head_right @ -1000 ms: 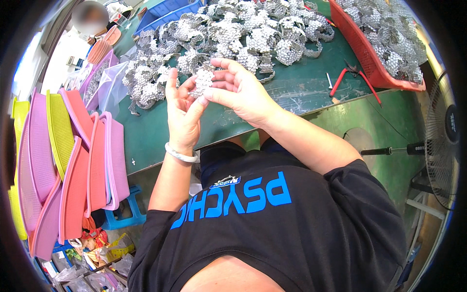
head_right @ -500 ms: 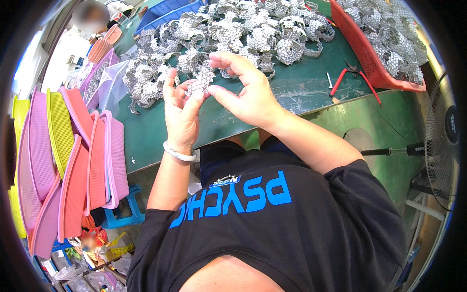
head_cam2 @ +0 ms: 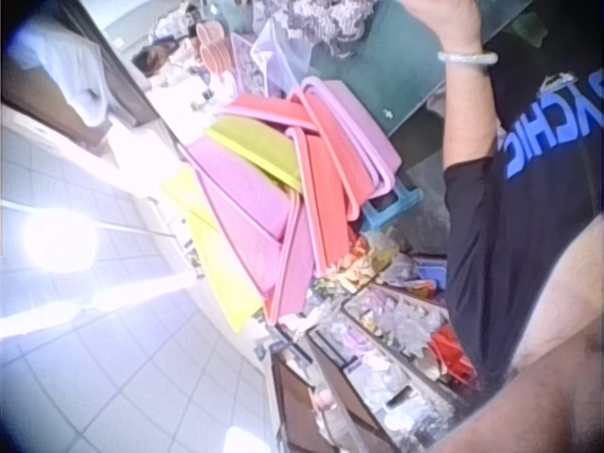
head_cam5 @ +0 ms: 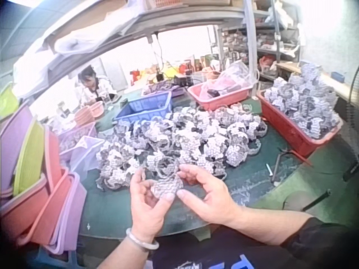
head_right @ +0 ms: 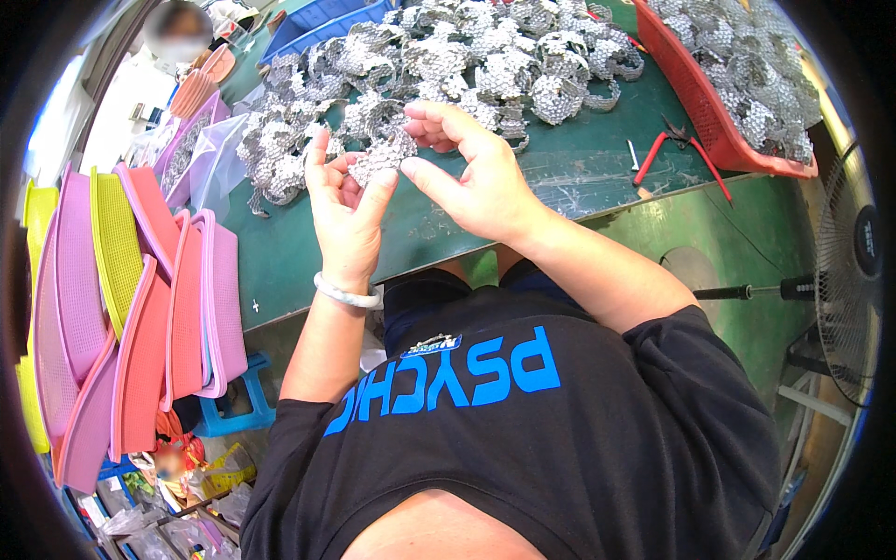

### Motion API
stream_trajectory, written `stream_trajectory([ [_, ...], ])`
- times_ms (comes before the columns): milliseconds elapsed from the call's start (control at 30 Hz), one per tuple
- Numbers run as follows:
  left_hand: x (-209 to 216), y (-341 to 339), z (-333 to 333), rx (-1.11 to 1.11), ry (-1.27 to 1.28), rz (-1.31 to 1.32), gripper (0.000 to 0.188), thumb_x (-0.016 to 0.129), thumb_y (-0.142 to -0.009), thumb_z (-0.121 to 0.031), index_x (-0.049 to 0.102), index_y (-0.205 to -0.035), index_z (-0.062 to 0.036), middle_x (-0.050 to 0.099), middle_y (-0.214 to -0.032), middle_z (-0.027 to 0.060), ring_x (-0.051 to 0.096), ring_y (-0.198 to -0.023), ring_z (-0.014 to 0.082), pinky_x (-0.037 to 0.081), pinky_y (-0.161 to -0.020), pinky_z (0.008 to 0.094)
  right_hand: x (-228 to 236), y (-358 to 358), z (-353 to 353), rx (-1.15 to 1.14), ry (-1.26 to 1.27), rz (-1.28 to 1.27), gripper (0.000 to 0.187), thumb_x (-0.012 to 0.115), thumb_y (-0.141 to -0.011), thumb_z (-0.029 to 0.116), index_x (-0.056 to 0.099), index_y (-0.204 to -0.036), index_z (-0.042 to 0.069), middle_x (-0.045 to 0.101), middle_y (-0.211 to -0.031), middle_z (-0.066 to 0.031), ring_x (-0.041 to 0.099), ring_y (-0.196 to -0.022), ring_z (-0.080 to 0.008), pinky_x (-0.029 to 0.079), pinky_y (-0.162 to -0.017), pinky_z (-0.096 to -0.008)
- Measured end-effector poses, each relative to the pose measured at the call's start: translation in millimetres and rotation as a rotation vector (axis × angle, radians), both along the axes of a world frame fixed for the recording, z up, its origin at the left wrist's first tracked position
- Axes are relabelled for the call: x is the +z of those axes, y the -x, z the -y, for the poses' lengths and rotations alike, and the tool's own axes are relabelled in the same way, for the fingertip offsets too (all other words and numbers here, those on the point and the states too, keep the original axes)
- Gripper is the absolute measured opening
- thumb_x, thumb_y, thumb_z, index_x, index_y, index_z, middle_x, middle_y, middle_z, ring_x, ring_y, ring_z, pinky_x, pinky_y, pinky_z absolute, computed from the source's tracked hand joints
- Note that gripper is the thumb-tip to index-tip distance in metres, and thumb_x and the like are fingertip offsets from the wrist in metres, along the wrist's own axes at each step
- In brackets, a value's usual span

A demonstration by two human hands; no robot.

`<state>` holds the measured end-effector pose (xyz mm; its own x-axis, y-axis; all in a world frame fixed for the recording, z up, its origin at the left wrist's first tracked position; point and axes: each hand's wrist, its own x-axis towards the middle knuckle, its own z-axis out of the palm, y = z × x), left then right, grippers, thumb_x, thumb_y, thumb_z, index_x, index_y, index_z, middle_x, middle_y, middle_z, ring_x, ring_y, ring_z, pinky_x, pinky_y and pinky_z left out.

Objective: The person assembles metal mesh components by hand at a workstation, picking parts from containers and fitting them together.

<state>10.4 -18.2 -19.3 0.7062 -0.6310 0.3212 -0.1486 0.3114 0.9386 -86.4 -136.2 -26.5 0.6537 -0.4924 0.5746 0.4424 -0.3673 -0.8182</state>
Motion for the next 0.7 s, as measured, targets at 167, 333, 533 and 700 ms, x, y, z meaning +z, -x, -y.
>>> stream_trajectory([
  [167,-0.9,0.6,0.0,0.09,-0.052,0.12,0.089,0.075,-0.067,-0.006,0.018,-0.134,-0.0012,0.041,-0.101,0.0085,0.05,-0.089,0.014,0.046,-0.074,0.0252,-0.4,-0.3,-1.5,0.088,-0.143,-0.008,0.045,0.064,-0.078,0.006,0.046,-0.119,0.001,0.056,-0.102,-0.0094,0.053,-0.09,-0.0127,0.044,-0.08,-0.0252],
  [333,4.2,4.8,-1.6,0.108,-0.089,0.18,0.091,0.077,-0.065,-0.009,0.019,-0.134,-0.0022,0.042,-0.101,0.0085,0.049,-0.088,0.0139,0.045,-0.073,0.0256,-3.0,-3.9,1.0,0.149,-0.294,-0.009,0.048,0.064,-0.078,0.006,0.042,-0.121,-0.001,0.054,-0.098,-0.0075,0.053,-0.085,-0.0113,0.045,-0.078,-0.0246],
  [533,-0.1,2.4,-4.3,0.065,-0.042,0.172,0.086,0.073,-0.065,-0.004,0.022,-0.134,-0.0043,0.042,-0.103,0.0071,0.046,-0.088,0.0119,0.042,-0.072,0.0236,1.6,-1.7,3.3,0.2,-0.438,-0.024,0.047,0.062,-0.08,0.005,0.041,-0.121,-0.001,0.053,-0.098,-0.0066,0.053,-0.086,-0.0095,0.045,-0.079,-0.0228],
  [700,-0.3,2.7,-3.4,0.1,-0.004,0.179,0.082,0.071,-0.066,-0.003,0.025,-0.134,-0.0048,0.042,-0.103,0.0063,0.045,-0.086,0.0112,0.041,-0.07,0.0225,3.2,-0.1,5.4,0.244,-0.532,-0.044,0.046,0.06,-0.081,0.005,0.04,-0.122,-0.001,0.054,-0.099,-0.0073,0.053,-0.087,-0.0097,0.045,-0.078,-0.0228],
])
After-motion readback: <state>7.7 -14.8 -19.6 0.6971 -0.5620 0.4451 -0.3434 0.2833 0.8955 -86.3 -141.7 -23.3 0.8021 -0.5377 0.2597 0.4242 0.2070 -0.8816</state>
